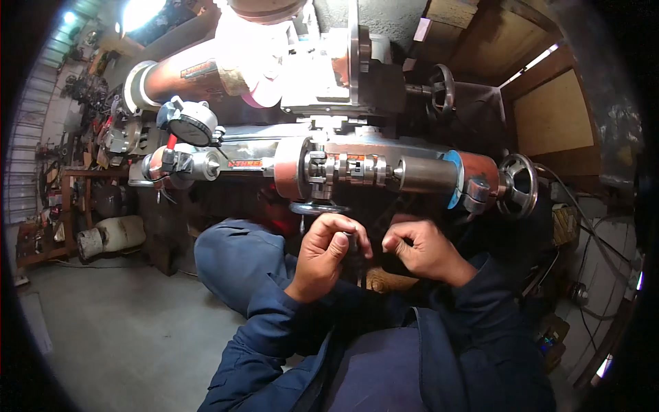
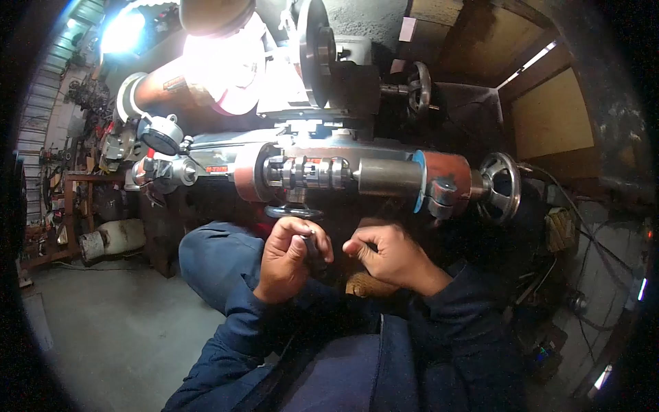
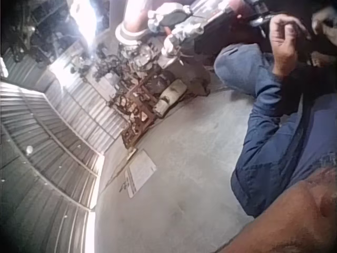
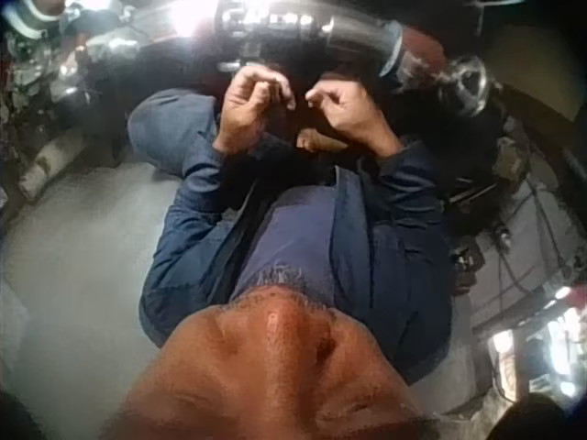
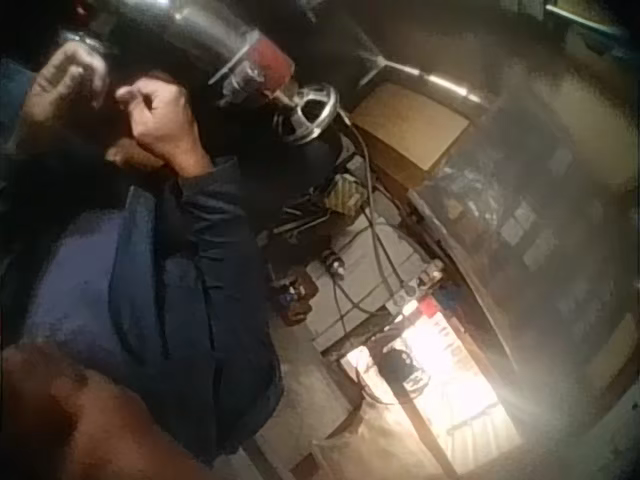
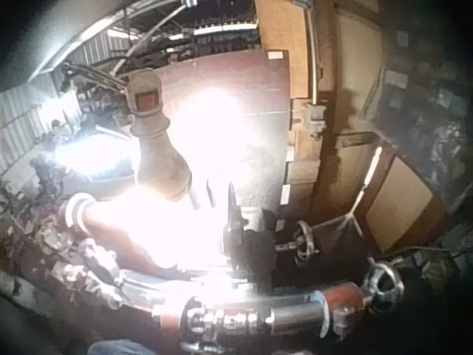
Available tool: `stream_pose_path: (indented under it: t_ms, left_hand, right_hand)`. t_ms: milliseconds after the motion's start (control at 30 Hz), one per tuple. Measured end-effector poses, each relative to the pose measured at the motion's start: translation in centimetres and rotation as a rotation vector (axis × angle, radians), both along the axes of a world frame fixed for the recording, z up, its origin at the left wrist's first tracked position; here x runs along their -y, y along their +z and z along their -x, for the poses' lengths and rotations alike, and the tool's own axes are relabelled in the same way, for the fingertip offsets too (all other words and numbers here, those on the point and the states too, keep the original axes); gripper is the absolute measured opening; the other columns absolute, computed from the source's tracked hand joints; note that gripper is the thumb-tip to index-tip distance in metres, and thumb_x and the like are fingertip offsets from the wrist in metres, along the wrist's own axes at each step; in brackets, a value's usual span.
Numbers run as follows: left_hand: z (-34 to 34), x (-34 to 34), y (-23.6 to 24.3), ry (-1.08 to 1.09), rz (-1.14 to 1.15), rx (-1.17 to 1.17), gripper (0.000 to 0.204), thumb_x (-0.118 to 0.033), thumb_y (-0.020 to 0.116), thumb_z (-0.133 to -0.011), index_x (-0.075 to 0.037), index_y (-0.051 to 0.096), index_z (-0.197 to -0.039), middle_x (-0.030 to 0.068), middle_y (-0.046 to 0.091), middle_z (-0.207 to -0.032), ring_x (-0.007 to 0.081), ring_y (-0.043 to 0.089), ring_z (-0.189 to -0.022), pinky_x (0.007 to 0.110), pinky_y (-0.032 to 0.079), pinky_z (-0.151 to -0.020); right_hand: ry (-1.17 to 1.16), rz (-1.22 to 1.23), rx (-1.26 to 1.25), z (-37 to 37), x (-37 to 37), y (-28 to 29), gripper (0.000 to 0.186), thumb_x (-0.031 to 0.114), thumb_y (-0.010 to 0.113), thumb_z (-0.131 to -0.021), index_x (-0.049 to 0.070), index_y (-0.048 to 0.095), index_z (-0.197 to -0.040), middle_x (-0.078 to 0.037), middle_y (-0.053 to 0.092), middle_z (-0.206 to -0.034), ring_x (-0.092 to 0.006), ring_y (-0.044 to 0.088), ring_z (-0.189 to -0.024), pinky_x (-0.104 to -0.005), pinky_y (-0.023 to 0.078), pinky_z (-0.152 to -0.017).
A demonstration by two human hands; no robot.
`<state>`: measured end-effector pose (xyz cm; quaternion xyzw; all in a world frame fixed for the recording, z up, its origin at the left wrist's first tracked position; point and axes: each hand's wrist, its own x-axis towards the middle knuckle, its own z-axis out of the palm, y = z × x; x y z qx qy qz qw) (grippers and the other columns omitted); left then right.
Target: The person works on a metal engine component using a lathe-like machine, adjusting a dial indicator, turning a handwheel, and then holding a smaller metal part to screw a blue cap onto it.
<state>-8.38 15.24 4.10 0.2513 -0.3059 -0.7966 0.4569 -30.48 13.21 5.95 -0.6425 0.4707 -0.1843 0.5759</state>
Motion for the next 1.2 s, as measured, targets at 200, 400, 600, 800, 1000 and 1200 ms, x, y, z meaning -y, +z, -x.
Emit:
stream_pose_path:
  t_ms: [200, 400, 600, 800, 1000, 1200]
  left_hand:
    - [1.1, -0.1, -0.2, 0.4, -0.027, -0.053, 0.015, -0.021, 0.044, -0.107, -0.011, 0.046, -0.117, 0.0122, 0.058, -0.104, 0.0259, 0.063, -0.1, 0.039, 0.053, -0.09]
    - [0.8, 0.6, -1.0, 0.472, -0.141, 0.01, 0.016, -0.016, 0.052, -0.103, -0.009, 0.045, -0.117, 0.0151, 0.064, -0.11, 0.0306, 0.065, -0.112, 0.045, 0.051, -0.102]
    - [0.7, 0.5, -0.8, 0.487, -0.029, 0.094, 0.021, -0.016, 0.063, -0.098, -0.006, 0.048, -0.108, 0.018, 0.067, -0.108, 0.0268, 0.067, -0.106, 0.044, 0.052, -0.1]
    - [0.4, 0.0, -1.0, 0.471, 0.123, 0.293, 0.017, -0.013, 0.065, -0.097, -0.004, 0.05, -0.099, 0.0212, 0.069, -0.109, 0.0239, 0.068, -0.104, 0.037, 0.052, -0.096]
    - [1.3, -0.5, -0.5, 0.484, 0.205, 0.284, 0.041, 0.001, 0.072, -0.088, -0.009, 0.035, -0.104, 0.0265, 0.066, -0.115, 0.0313, 0.066, -0.111, 0.043, 0.053, -0.096]
    - [1.4, -0.6, -0.3, 0.514, 0.28, 0.3, 0.045, 0.014, 0.071, -0.082, -0.006, 0.036, -0.104, 0.0264, 0.069, -0.112, 0.0226, 0.069, -0.102, 0.034, 0.056, -0.089]
  right_hand:
    - [0.12, -0.092, 0.179, -3.1, -1.4, -0.3, 0.042, 0.035, 0.077, -0.086, -0.001, 0.067, -0.106, -0.016, 0.07, -0.094, -0.022, 0.066, -0.086, -0.0345, 0.051, -0.078]
    - [-0.096, 0.024, 0.247, -2.5, -1.3, -0.4, 0.031, 0.028, 0.07, -0.094, -0.002, 0.067, -0.103, -0.012, 0.069, -0.091, -0.0177, 0.065, -0.082, -0.0317, 0.051, -0.074]
    - [-0.24, 0.101, 0.255, -2.1, -1.4, -0.3, 0.043, 0.037, 0.062, -0.099, -0.004, 0.064, -0.113, -0.013, 0.069, -0.098, -0.0178, 0.065, -0.089, -0.0312, 0.051, -0.079]
    - [-0.273, 0.118, 0.35, -1.7, -1.4, -0.3, 0.049, 0.039, 0.062, -0.099, -0.005, 0.061, -0.123, -0.014, 0.07, -0.108, -0.0163, 0.064, -0.1, -0.0299, 0.05, -0.087]
    - [-0.238, -0.31, 0.452, -1.3, -1.8, -1.9, 0.047, 0.037, 0.054, -0.104, -0.001, 0.057, -0.132, -0.007, 0.066, -0.116, -0.0125, 0.058, -0.106, -0.0284, 0.045, -0.095]
    - [-0.244, -0.642, 0.662, -2.0, -2.4, -3.2, 0.042, 0.034, 0.045, -0.107, 0.003, 0.054, -0.134, -0.003, 0.064, -0.105, -0.0096, 0.056, -0.094, -0.0262, 0.045, -0.086]
